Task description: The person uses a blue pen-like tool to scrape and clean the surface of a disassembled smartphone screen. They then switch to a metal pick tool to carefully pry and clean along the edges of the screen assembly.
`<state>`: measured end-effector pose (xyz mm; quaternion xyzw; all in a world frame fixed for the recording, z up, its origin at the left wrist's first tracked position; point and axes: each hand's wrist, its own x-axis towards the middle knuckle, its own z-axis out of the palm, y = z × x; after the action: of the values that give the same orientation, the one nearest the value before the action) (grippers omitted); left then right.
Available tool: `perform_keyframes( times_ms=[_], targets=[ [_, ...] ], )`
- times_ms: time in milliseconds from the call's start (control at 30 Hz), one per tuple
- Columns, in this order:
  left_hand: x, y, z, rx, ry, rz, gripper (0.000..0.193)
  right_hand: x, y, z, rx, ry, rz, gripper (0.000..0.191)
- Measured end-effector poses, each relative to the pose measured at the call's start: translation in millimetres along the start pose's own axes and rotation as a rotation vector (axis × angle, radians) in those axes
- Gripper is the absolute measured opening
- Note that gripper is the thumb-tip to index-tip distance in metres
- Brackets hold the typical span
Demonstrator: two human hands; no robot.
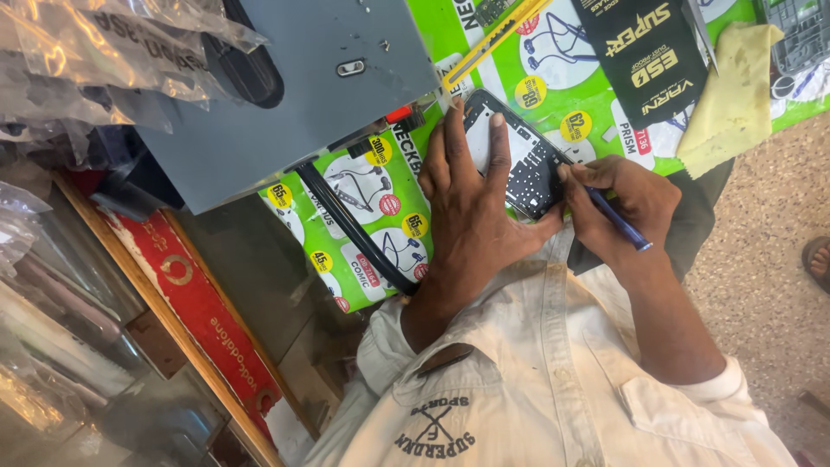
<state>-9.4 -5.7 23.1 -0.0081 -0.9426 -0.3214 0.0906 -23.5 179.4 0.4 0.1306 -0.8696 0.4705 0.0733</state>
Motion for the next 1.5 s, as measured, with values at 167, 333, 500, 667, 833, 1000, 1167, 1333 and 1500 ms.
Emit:
perform_keyframes(
  times_ms=[167,333,500,667,833,1000,1167,1333,1500],
  targets=[
    [-2,1,0,-0.002,0.010,-0.014,0.111,-5,-5,-14,-0.057,-0.054,0.034,0.021],
    [1,1,-1,-0.004,0.005,-0.001,0.111,-4,-5,-14,-0.052,-0.025,-0.017,0.022],
    [0,1,-2,-0.012,0.019,-0.001,0.110,3,-1,-5,-0.007,-0.070,0.017,0.022],
    [1,2,-3,-0.009,0.028,0.002,0.109,-13,-4,-18,-0.066,-0.033,0.040,0.024],
    [3,0,-3,-0.012,0.031,0.026,0.113,-5,-16,-21,0.132,0.085,0.238,0.018],
    [3,1,-3,-0.012,0.031,0.022,0.114,23,-37,-28,-0.174,-0.023,-0.013,0.014],
    [3,2,-4,-0.003,0.027,0.015,0.114,33,-47,-18,-0.220,-0.166,0.110,0.020],
    [5,2,-4,0.004,0.036,0.010,0.110,26,-41,-14,-0.384,-0.182,-0.031,0.022],
    [3,4,-2,0.028,0.076,0.016,0.105,23,-34,-5,-0.471,-0.204,-0.092,0.026]
  ],
)
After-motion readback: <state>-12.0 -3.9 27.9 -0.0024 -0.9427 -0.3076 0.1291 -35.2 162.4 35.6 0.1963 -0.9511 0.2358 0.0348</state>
